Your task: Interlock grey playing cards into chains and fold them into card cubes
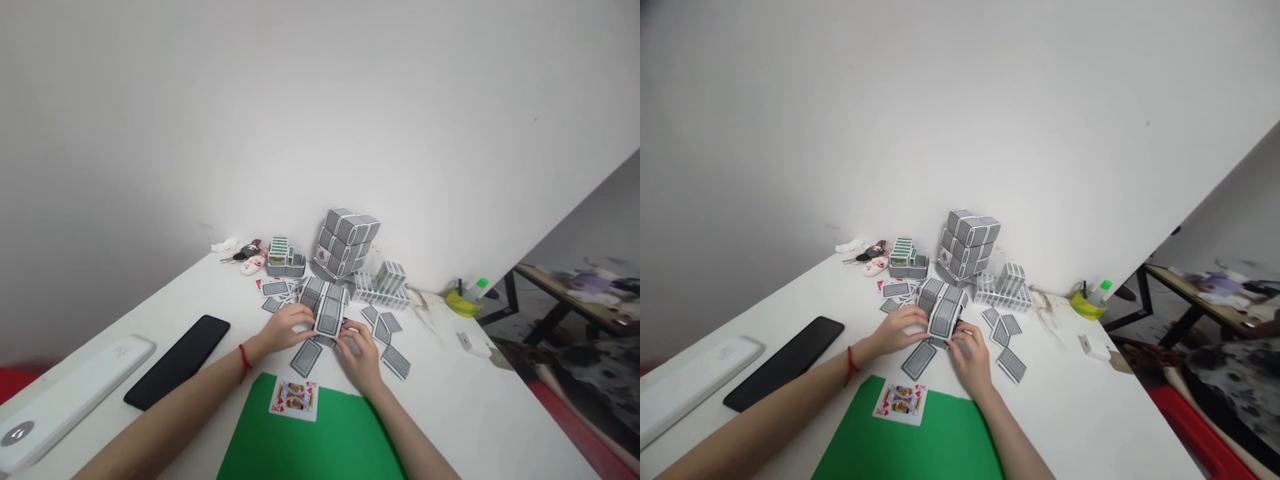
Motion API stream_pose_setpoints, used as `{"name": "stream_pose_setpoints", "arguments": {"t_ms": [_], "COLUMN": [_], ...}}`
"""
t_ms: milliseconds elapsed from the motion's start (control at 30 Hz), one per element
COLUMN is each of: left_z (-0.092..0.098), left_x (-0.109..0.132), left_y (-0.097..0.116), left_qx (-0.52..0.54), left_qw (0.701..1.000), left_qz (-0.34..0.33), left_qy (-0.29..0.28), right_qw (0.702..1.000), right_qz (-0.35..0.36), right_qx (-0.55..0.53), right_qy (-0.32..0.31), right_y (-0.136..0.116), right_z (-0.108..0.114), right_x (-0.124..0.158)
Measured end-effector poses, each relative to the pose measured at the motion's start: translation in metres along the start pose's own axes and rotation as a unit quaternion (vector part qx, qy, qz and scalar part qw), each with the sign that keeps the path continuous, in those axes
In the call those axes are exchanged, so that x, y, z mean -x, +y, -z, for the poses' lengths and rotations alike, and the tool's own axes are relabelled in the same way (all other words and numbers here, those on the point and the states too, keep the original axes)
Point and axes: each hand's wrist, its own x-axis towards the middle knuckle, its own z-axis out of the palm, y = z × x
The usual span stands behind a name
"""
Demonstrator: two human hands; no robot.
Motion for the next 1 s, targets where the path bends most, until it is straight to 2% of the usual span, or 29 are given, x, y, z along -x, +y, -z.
{"name": "stream_pose_setpoints", "arguments": {"t_ms": [233, 633, 1000], "left_z": [-0.006, -0.010, -0.015], "left_x": [0.003, 0.000, 0.000], "left_y": [-0.003, -0.001, -0.001], "left_qx": [-0.011, 0.024, 0.046], "left_qw": [0.999, 0.997, 0.994], "left_qz": [-0.016, 0.044, 0.061], "left_qy": [0.025, 0.055, 0.079], "right_qw": [1.000, 0.999, 0.995], "right_qz": [-0.015, -0.019, -0.056], "right_qx": [-0.021, -0.043, -0.073], "right_qy": [0.017, 0.020, 0.029], "right_y": [-0.002, -0.005, -0.008], "right_z": [-0.002, -0.002, -0.005], "right_x": [0.000, -0.002, -0.003]}}
